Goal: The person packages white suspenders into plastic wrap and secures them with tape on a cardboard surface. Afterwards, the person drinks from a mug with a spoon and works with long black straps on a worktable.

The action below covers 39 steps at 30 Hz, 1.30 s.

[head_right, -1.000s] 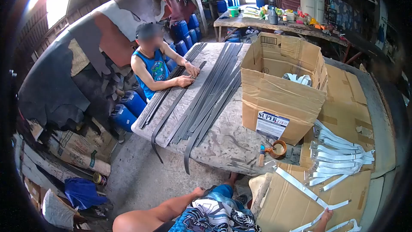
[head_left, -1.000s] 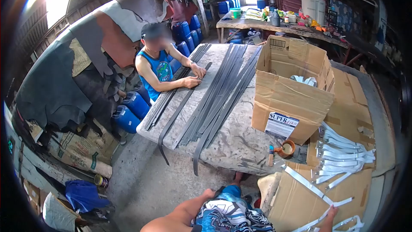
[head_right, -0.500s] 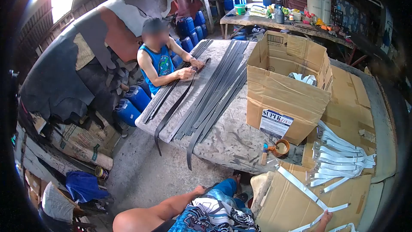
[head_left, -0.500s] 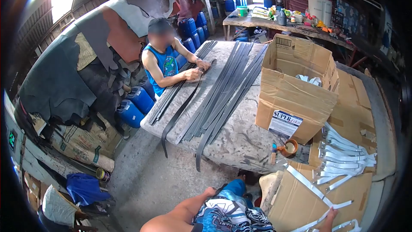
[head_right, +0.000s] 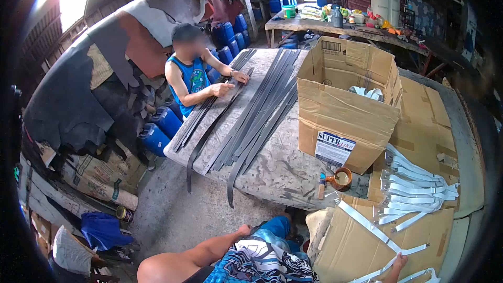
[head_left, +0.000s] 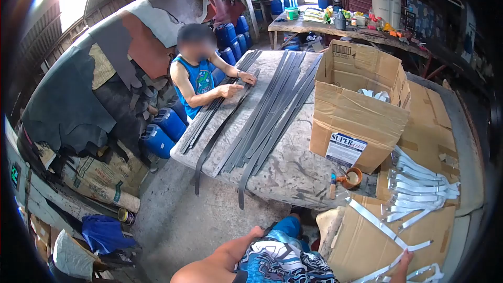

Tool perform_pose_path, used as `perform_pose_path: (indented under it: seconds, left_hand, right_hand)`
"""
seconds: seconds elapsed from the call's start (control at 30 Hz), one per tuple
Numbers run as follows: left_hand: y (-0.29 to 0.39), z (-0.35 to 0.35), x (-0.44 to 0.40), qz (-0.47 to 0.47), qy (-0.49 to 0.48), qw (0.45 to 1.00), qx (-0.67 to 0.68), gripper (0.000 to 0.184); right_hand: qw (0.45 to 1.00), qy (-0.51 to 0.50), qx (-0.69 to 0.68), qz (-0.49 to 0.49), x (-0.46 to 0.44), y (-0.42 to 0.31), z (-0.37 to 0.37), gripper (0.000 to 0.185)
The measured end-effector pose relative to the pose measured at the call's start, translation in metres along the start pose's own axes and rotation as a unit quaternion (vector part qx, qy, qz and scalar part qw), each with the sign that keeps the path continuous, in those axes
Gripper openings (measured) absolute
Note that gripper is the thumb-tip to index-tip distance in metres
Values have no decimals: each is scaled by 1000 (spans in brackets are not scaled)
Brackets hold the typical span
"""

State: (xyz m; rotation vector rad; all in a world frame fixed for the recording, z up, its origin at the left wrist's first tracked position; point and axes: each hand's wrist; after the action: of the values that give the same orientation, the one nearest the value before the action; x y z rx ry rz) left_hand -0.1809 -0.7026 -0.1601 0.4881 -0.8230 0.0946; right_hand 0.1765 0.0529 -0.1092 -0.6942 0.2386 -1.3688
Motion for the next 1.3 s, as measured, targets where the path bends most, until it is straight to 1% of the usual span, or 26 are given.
perform_pose_path:
  seconds: [0.07, 0.17, 0.27, 0.37, 0.47, 0.57, 0.63, 0.67, 0.7, 0.73, 0.77, 0.8, 0.83, 0.87, 0.9, 0.93, 0.97, 1.0, 1.03, 1.07, 1.1, 1.13, 1.2, 1.3]
  left_hand:
    - [0, 1, 0, -10, -9, 1000, 0, 43]
    - [-10, -3, -6, -24, 9, 1000, 12, 45]
    - [-9, 2, -2, -11, -14, 1000, 23, 49]
    - [-13, 2, 1, 15, 23, 999, 46, 50]
    - [-8, 11, 9, 8, 34, 997, -64, 43]
    - [62, 69, 74, 2, 18, 988, -153, 35]
    - [57, 91, 40, -143, -66, 961, -226, 31]
    - [93, 132, 71, -204, -83, 962, -163, 30]
    - [149, 189, 124, -263, -100, 954, -100, 29]
    - [188, 229, 164, -293, -39, 951, -95, 27]
    - [223, 265, 206, -358, 56, 930, -65, 23]
    - [256, 294, 248, -407, 166, 898, -21, 14]
    - [284, 322, 294, -466, 245, 850, 31, 13]
    - [301, 346, 332, -501, 328, 800, 35, 18]
    - [317, 360, 374, -548, 408, 727, 70, 14]
    - [332, 372, 417, -631, 489, 601, 41, 29]
    - [331, 378, 441, -669, 539, 511, -39, 29]
    - [330, 385, 465, -688, 592, 406, -112, 30]
    - [328, 390, 487, -711, 612, 304, -163, 30]
    - [328, 392, 502, -731, 609, 242, -189, 30]
    - [329, 392, 514, -745, 603, 197, -205, 30]
    - [333, 393, 524, -754, 598, 167, -214, 29]
    - [338, 393, 535, -763, 589, 143, -225, 29]
    - [342, 396, 542, -762, 591, 137, -227, 29]
  right_hand:
    - [1000, -20, -12, -17, 5, -6, 3, 31]
    - [999, -5, 29, -20, 4, -8, 0, 32]
    - [998, 48, -18, 44, -9, 19, -11, 32]
    - [997, 42, 54, 22, -3, 8, -4, 32]
    - [999, 35, -8, 36, -16, 26, -11, 32]
    - [996, 0, -43, 72, -26, 36, -13, 33]
    - [998, 13, -12, 54, -21, 29, -10, 34]
    - [999, 20, 2, 44, -18, 25, -10, 34]
    - [999, 21, -1, 43, -21, 26, -13, 34]
    - [999, 22, -4, 39, -23, 28, -15, 34]
    - [999, 24, -5, 34, -22, 31, -14, 34]
    - [998, 33, 7, 45, -20, 31, -14, 34]
    - [997, 42, 18, 56, -18, 27, -15, 34]
    - [996, 51, 30, 68, -16, 23, -14, 34]
    - [994, 59, 44, 79, -13, 27, -12, 34]
    - [995, 59, 12, 84, -32, 46, -20, 34]
    - [994, 62, -19, 87, -46, 66, -29, 34]
    - [996, 55, 0, 64, -39, 63, -26, 35]
    - [998, 49, 18, 41, -40, 59, -24, 35]
    - [998, 52, 12, 36, -38, 55, -23, 35]
    - [998, 55, 7, 33, -38, 58, -24, 36]
    - [997, 64, 16, 27, -38, 63, -24, 35]
    - [996, 77, 30, 22, -43, 64, -28, 35]
    - [999, 54, -1, 2, -46, 66, -26, 33]
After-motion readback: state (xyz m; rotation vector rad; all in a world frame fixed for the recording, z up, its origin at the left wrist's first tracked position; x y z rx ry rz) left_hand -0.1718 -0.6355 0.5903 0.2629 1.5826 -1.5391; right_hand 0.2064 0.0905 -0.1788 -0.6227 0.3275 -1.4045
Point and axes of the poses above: each hand's wrist, its own x-axis away from the middle knuckle, its own z-axis out of the back of the hand, y = z × x, and after that the axes turned 5 degrees about -z, right-handed
